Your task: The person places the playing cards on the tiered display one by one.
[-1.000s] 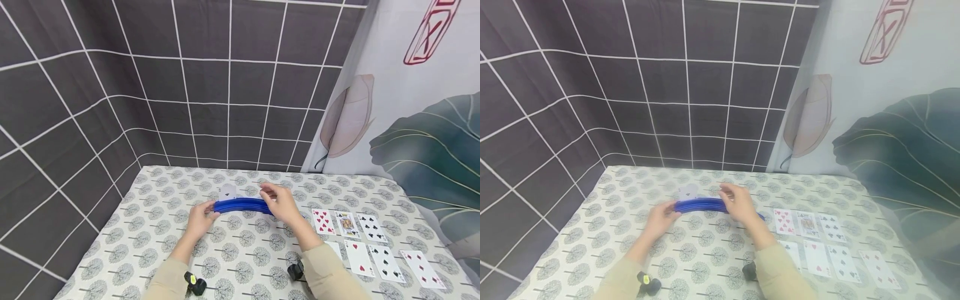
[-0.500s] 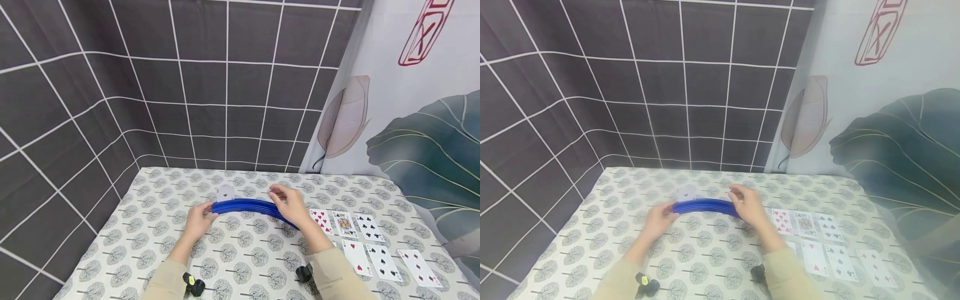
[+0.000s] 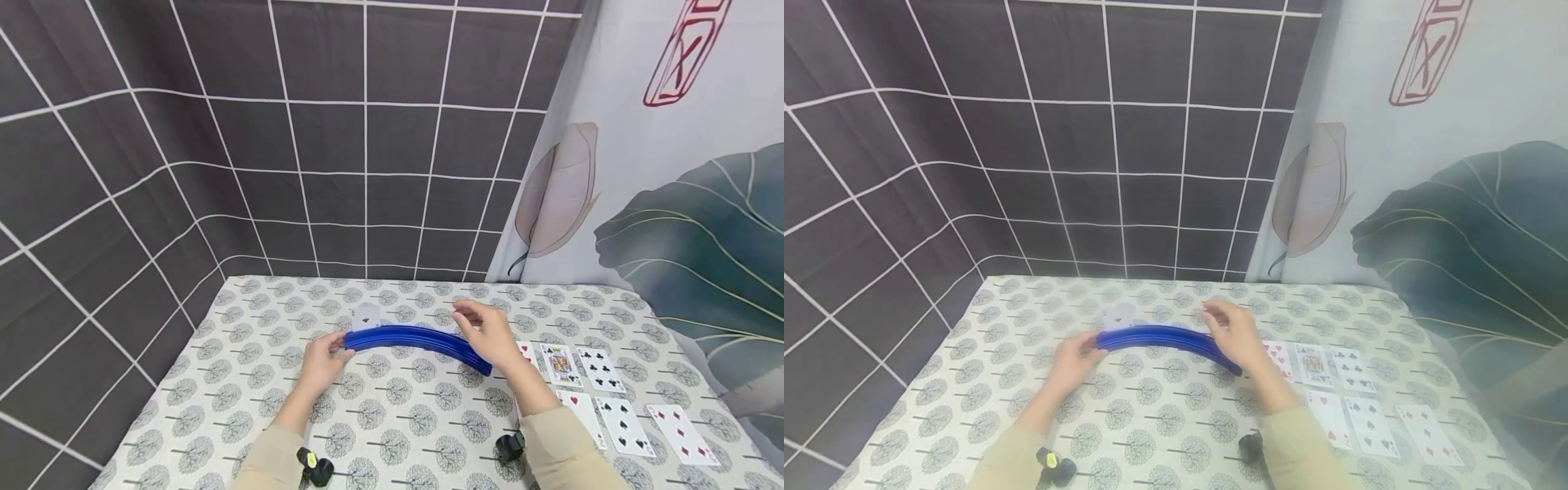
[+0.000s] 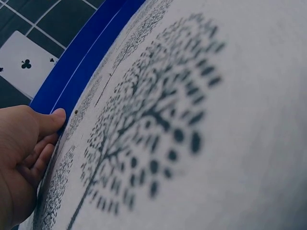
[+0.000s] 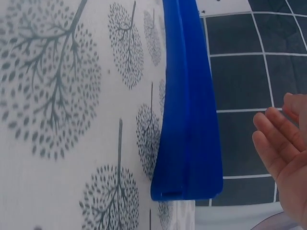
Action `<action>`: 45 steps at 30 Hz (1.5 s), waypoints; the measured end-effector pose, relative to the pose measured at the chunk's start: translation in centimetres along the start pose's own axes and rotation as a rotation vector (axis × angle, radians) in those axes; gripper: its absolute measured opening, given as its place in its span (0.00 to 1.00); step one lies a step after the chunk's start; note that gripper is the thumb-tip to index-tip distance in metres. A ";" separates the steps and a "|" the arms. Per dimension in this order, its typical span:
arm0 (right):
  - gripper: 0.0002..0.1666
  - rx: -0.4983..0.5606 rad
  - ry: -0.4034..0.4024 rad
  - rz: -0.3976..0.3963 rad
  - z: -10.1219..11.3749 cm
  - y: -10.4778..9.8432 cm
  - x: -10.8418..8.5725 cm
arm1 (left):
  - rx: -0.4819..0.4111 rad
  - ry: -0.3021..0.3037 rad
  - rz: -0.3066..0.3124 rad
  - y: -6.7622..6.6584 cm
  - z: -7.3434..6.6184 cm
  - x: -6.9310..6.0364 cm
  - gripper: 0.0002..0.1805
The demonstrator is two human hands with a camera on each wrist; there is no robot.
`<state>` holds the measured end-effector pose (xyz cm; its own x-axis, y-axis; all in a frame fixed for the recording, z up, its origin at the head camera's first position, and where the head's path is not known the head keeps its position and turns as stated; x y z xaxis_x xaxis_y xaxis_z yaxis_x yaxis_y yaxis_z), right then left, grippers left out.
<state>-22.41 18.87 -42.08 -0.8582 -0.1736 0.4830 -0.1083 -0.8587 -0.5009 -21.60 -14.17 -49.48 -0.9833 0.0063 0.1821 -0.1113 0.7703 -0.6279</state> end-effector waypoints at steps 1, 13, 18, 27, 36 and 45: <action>0.11 -0.001 0.000 0.000 -0.1 -0.1 -0.1 | -0.001 -0.002 0.001 0.0 0.0 0.0 0.26; 0.11 -0.032 0.028 -0.003 -0.6 -1.7 -0.8 | -0.007 0.003 -0.005 0.1 0.0 0.1 0.26; 0.11 -0.049 0.049 -0.008 -0.8 -2.5 -1.1 | 0.008 0.003 -0.010 0.1 0.1 0.1 0.25; 0.12 -0.086 0.076 -0.036 -1.2 -4.3 -1.9 | -0.005 0.001 -0.004 0.0 -0.1 0.0 0.24; 0.13 -0.111 0.087 -0.048 -2.7 -5.6 -2.7 | 0.007 -0.001 -0.006 0.0 -0.1 0.2 0.25; 0.13 -0.135 0.129 -0.046 -3.0 -6.3 -3.3 | 0.014 -0.007 -0.006 0.0 -0.1 0.0 0.26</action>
<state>-20.38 26.31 -42.63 -0.9070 -0.0652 0.4160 -0.2077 -0.7902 -0.5766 -21.57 -14.08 -49.42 -0.9835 -0.0029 0.1808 -0.1195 0.7611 -0.6375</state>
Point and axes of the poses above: each hand's wrist, its own x-axis towards the middle knuckle, its own y-axis out of the palm, z = x × y, the point moved 1 cm from there along x, towards the middle knuckle, and after that the axes turned 6 degrees about x, right-handed, at the moved point
